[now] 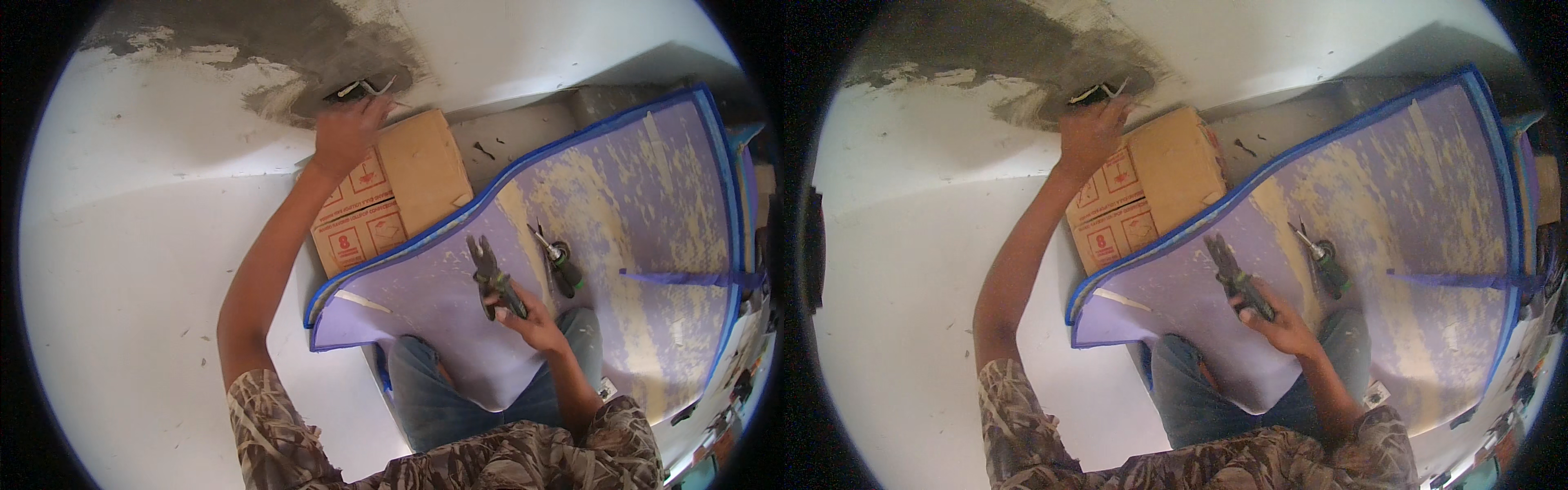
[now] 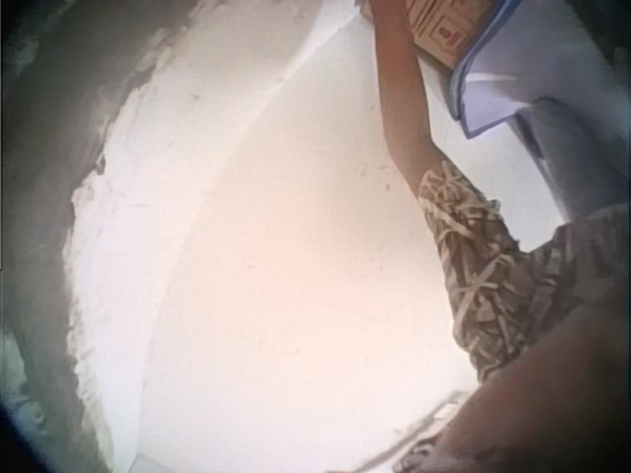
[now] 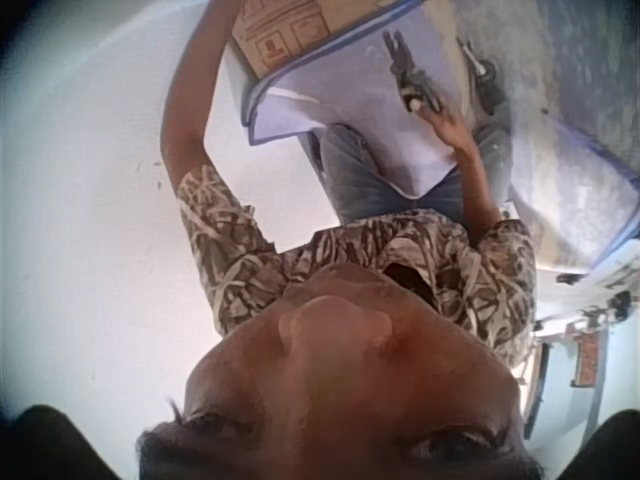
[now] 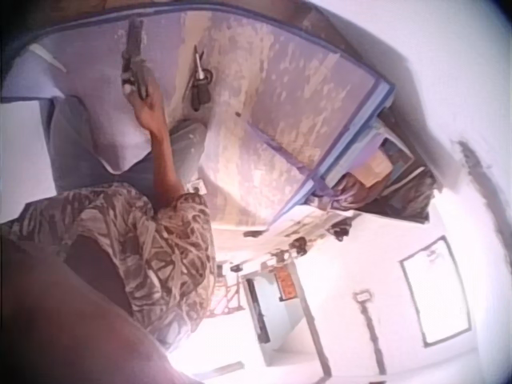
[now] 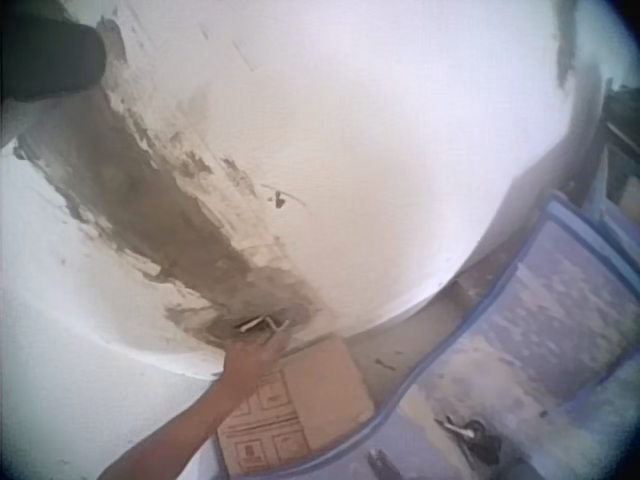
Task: The person prepares electrical wires in a wall opening using pliers and a screwdriver, applies plaster around the opening, and handles an electrical socket plate while sitting on the floor.
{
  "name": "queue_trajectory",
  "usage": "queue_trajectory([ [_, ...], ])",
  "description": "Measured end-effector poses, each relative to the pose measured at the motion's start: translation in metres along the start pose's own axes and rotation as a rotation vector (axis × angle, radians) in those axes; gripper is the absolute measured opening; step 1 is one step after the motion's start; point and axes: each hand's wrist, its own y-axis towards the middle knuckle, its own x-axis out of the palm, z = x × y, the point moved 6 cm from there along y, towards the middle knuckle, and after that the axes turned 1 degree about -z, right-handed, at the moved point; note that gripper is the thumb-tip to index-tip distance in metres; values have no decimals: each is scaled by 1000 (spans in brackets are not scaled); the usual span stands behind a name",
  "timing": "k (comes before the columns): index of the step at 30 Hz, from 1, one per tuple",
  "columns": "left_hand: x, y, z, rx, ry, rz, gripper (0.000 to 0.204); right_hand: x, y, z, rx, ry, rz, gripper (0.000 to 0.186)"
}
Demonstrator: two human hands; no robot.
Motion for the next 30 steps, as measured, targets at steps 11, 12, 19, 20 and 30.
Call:
queue_trajectory([
  [11,-7,-9,10,-98,54,104,13,26,124,-79,-146,286,211,29],
  [12,-7,-9,7,-85,59,87,15,28,133,-77,-121,447,166,29],
  [19,-20,-26,-6,-133,-264,198,22,44,152,-81,-128,637,119,27],
  [20,-23,-31,-3,-145,-323,285,21,45,153,-79,-124,635,143,27],
  [30,-36,-24,-3,-509,-420,585,12,51,132,-55,-100,618,187,24],
])
